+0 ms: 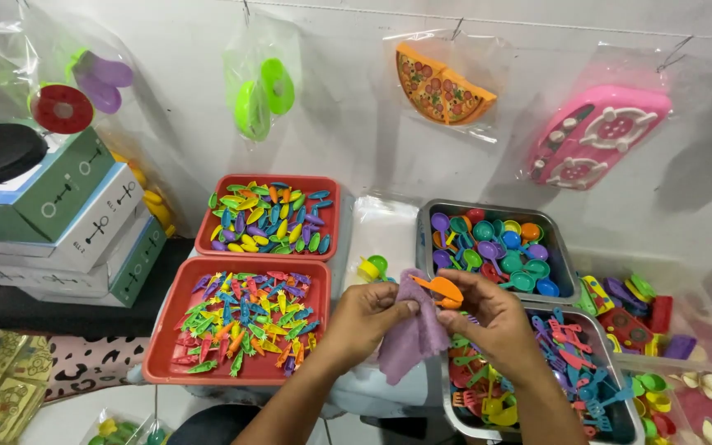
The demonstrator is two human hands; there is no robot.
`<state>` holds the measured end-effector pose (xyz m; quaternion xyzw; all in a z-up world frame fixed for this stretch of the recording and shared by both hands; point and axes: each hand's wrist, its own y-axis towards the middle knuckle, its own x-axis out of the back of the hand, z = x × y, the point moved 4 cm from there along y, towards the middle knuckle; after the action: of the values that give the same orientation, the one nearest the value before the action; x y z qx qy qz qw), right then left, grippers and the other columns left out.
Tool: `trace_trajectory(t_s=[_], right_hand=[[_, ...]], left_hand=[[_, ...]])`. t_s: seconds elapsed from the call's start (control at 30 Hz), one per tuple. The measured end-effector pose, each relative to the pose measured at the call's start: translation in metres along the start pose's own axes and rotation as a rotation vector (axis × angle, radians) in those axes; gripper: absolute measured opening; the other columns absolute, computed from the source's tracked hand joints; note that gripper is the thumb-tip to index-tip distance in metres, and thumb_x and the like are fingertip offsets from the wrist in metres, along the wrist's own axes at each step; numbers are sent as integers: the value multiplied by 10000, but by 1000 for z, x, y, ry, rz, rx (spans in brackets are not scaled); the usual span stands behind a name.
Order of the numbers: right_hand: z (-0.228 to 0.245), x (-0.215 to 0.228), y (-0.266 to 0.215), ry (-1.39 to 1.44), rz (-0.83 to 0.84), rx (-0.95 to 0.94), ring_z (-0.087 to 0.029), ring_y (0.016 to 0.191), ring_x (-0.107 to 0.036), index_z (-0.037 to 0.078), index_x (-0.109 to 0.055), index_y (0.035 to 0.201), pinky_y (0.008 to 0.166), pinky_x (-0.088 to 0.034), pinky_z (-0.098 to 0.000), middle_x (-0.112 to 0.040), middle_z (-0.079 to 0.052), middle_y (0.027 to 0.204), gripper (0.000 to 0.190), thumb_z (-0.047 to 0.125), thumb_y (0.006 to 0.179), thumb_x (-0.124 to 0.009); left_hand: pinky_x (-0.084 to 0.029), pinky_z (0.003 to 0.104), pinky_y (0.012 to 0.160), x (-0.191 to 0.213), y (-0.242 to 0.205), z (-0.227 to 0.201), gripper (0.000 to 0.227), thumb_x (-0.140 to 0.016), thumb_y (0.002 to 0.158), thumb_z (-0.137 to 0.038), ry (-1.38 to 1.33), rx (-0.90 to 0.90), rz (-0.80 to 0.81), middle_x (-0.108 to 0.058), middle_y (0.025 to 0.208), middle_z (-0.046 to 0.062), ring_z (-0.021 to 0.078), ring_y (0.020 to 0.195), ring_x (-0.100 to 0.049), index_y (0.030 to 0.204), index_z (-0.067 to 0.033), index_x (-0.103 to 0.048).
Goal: The person wipes various small plastic toys, including a blue camera, a yellow cup, and orange utensils, using a purple cloth. They then place the cleaned items into a clear plastic bag.
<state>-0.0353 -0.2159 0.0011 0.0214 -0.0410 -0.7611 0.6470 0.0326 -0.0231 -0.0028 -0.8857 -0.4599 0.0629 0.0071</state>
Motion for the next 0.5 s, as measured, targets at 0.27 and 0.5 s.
trace_trajectory(t_s=[0.27,0.5], right_hand=[[-15,23,5,101,-180,105,-207,816,-718,-57,-754,1100,804,-602,-321,-747,-140,876,237,-76,875,-683],[-13,14,3,-38,-24,78,-150,683,-639,-77,-783,1022,622,-530,-249,-757,-120,911,198,-91,850,-687]], left_hand=[[-561,245,714,14,5,4,231,-669,949,-83,-83,28,54,-768,933,98,114,769,-656,1120,36,-769],[-601,254,704,3,2,2,261,-726,869,-69,29,-4,114,-793,943,141,147,768,-718,1112,19,-762]])
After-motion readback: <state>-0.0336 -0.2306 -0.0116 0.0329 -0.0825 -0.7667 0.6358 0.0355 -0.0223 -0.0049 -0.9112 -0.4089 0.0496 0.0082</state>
